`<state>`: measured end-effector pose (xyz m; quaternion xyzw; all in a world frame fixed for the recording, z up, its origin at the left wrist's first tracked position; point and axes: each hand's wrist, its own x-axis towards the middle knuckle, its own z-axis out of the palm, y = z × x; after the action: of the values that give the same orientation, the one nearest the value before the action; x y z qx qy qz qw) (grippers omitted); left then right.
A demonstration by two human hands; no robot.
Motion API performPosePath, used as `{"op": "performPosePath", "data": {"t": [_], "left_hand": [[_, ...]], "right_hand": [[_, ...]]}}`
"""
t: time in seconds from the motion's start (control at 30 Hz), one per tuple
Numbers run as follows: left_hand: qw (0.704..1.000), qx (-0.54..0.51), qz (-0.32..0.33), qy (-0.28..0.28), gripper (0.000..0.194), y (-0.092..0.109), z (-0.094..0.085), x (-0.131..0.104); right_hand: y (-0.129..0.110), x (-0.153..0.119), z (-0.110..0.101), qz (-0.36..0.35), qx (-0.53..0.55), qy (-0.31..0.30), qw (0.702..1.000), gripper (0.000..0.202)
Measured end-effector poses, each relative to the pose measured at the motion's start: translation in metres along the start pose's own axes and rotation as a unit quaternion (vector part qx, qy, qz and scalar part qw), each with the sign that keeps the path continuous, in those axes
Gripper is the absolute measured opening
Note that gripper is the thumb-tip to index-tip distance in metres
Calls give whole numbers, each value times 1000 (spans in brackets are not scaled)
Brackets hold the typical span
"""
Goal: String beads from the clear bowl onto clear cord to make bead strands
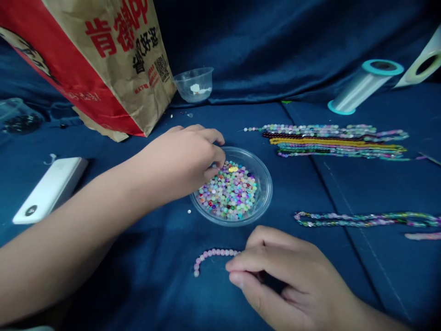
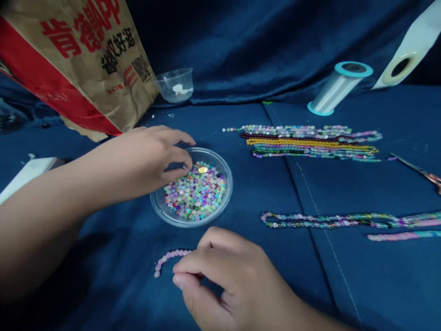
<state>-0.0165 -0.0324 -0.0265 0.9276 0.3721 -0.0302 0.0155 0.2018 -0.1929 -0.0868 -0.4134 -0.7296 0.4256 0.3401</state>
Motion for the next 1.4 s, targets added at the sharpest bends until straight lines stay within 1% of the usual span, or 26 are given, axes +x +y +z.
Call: {"op": "performPosePath", "data": {"t": [0.07,0.1,0.13,0.17,0.2,0.27,0.3,0.37,0.4,0.47,0.6,0.67,0.8,0.9,1.13,1.27,1.4], "left_hand": [[995,-73,29,65,10,3,-4,-13],[986,-128,40,103,8,7,-5,-23],[970,-192,46,141,8,13,-4,-35],[951,-259,39,166,9,20,-2,-47],[933,-304,27,189,9,27,2,-60],[900,-381,-2,214,10,42,16,-82],[882,-419,-20,216,10,48,24,-91],[854,-473,-31,215,10,55,39,-103],[846,-490,-29,210,10,57,45,-106],[839,-506,-12,201,11,56,53,-107],[835,-517,2,188,11,50,56,-104],[828,-534,-9,171,11,49,56,-103],[806,-576,-42,132,11,50,58,-105],[793,-595,-53,123,12,51,58,-105],[790,-599,-59,116,12,53,58,-104],[792,-598,-46,117,14,53,59,-104],[799,-588,-21,124,14,52,61,-104]], "right_hand": [[-1,1,-1,4,-4,15,1000,22],[-1,1,-2,6,-6,25,1000,22],[-2,1,-2,8,-7,33,999,21],[-3,1,-3,10,-6,40,999,21],[-4,0,-4,12,-3,46,999,21],[-6,-1,-4,13,-2,51,999,22],[-6,-2,-3,11,-5,51,999,22],[-8,-3,-2,8,-13,46,999,23],[-8,-3,-2,9,-19,41,999,23],[-9,-3,-1,18,-33,34,999,23],[-9,-3,0,29,-57,38,997,20],[-9,-2,0,27,-58,41,997,19],[-10,-1,0,34,-64,46,996,18],[-12,0,-1,43,-70,46,996,20],[-10,-1,0,49,-59,43,996,21],[-8,-1,0,43,-60,39,996,22],[-9,-1,-1,39,-61,37,997,22]]}}
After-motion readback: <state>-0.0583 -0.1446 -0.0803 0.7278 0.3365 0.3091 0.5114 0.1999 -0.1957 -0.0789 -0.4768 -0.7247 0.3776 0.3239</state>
